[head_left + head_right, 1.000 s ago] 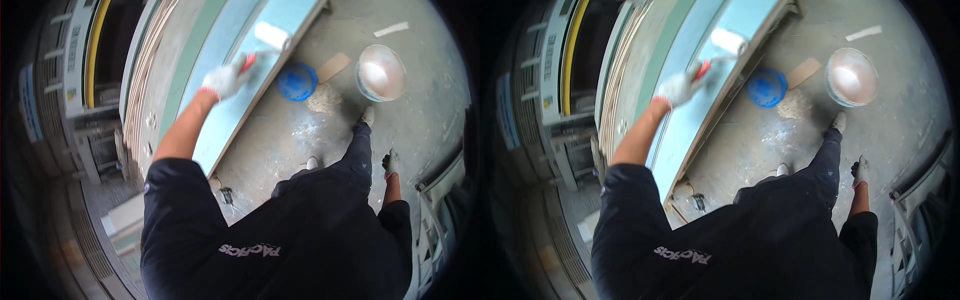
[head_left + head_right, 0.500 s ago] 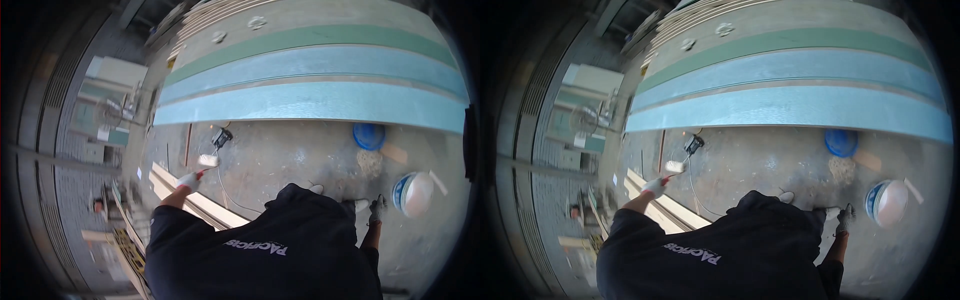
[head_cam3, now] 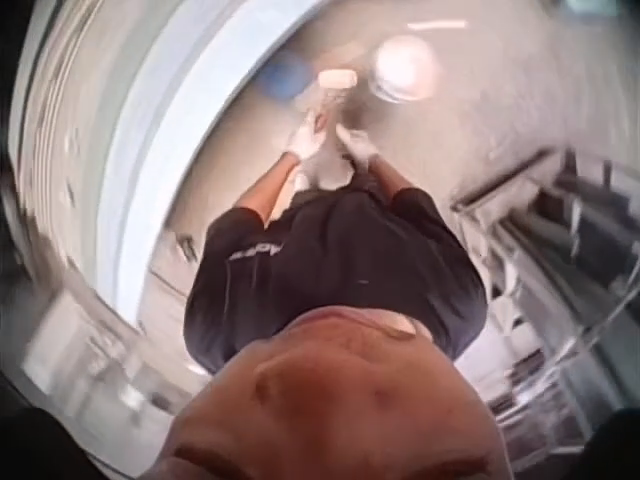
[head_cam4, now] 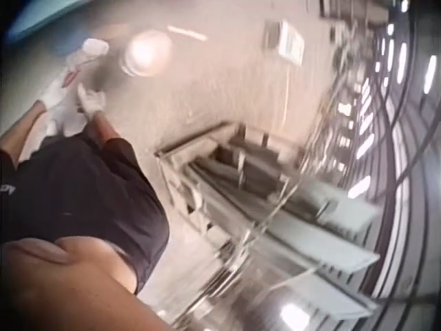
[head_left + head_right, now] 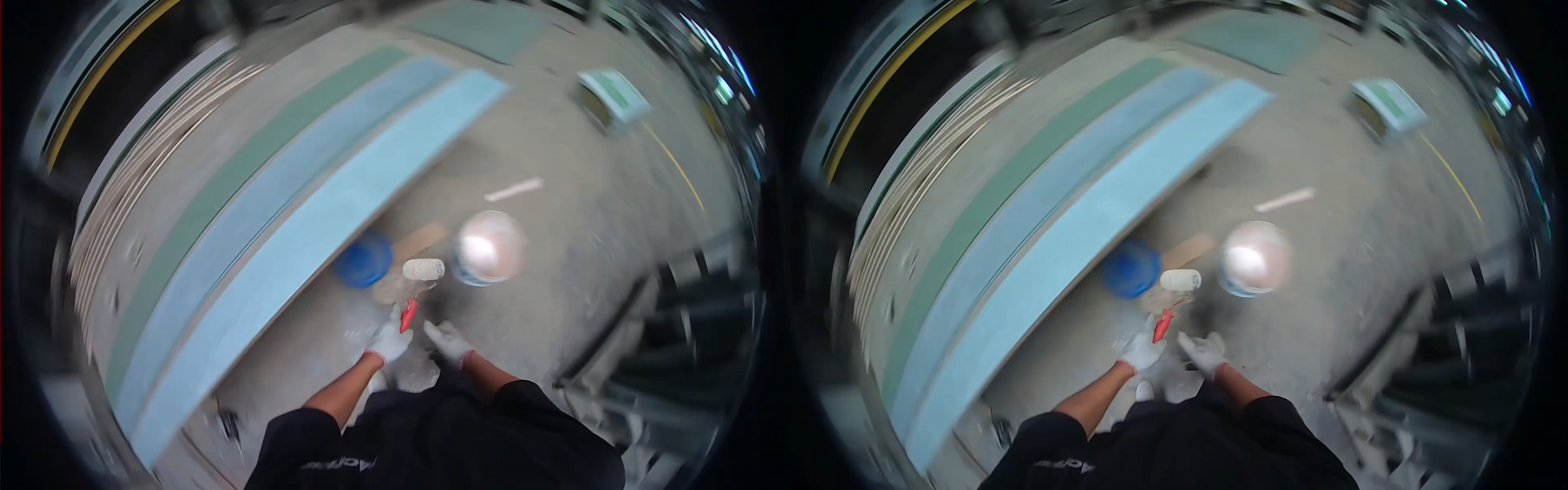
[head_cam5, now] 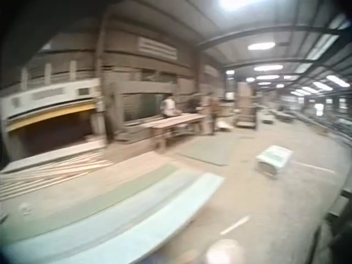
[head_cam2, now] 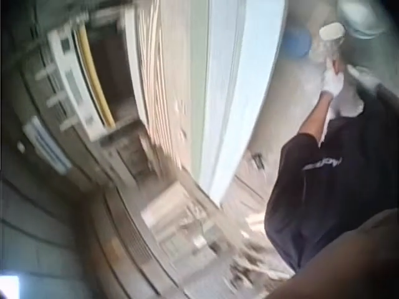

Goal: Applying adhesive to wooden panels and assembling them using a pneumatic nail gun.

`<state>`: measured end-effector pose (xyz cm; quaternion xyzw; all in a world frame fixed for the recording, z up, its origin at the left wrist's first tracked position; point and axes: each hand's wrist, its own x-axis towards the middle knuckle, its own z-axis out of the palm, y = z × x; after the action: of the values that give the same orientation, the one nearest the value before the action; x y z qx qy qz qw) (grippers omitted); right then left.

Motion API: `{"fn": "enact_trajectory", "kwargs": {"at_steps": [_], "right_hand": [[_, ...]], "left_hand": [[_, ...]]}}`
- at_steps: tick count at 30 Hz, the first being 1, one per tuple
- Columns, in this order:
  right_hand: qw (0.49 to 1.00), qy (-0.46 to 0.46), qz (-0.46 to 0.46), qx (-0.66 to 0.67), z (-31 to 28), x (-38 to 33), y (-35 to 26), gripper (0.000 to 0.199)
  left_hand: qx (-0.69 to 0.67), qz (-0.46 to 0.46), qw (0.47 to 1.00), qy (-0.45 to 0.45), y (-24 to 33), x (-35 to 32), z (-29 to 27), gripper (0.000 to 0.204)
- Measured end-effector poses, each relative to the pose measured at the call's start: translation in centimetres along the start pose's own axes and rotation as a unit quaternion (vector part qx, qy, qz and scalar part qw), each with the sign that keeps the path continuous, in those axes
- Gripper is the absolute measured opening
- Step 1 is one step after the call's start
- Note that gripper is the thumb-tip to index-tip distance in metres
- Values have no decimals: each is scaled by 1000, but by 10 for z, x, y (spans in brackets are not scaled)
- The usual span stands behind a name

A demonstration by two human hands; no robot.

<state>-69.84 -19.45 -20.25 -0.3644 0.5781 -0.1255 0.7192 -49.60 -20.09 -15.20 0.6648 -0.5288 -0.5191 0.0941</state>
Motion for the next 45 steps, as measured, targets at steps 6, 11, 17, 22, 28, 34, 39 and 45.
{"fn": "enact_trajectory", "kwargs": {"at_steps": [6,11,17,22,28,34,39,45], "right_hand": [[939,70,-41,336,-135,-12,-31,53],[954,123,-20,272,-176,23,-22,47],[961,242,21,133,-196,103,43,60],[919,371,108,71,-209,139,64,40],[908,397,135,6,-251,177,111,42],[904,391,157,-66,-280,198,183,44],[887,355,260,-142,-288,226,213,55],[878,461,90,-92,-278,188,137,47]], "left_hand": [[-19,147,989,19,110,107,125,88],[58,116,992,-2,132,139,162,82],[54,87,992,-70,127,179,182,77],[165,25,974,-156,128,164,164,60],[125,-162,962,-180,25,148,144,65],[7,-276,956,-95,-61,115,145,62],[-38,-300,945,-122,-64,108,155,62],[90,-103,983,-124,-31,110,164,47]]}}
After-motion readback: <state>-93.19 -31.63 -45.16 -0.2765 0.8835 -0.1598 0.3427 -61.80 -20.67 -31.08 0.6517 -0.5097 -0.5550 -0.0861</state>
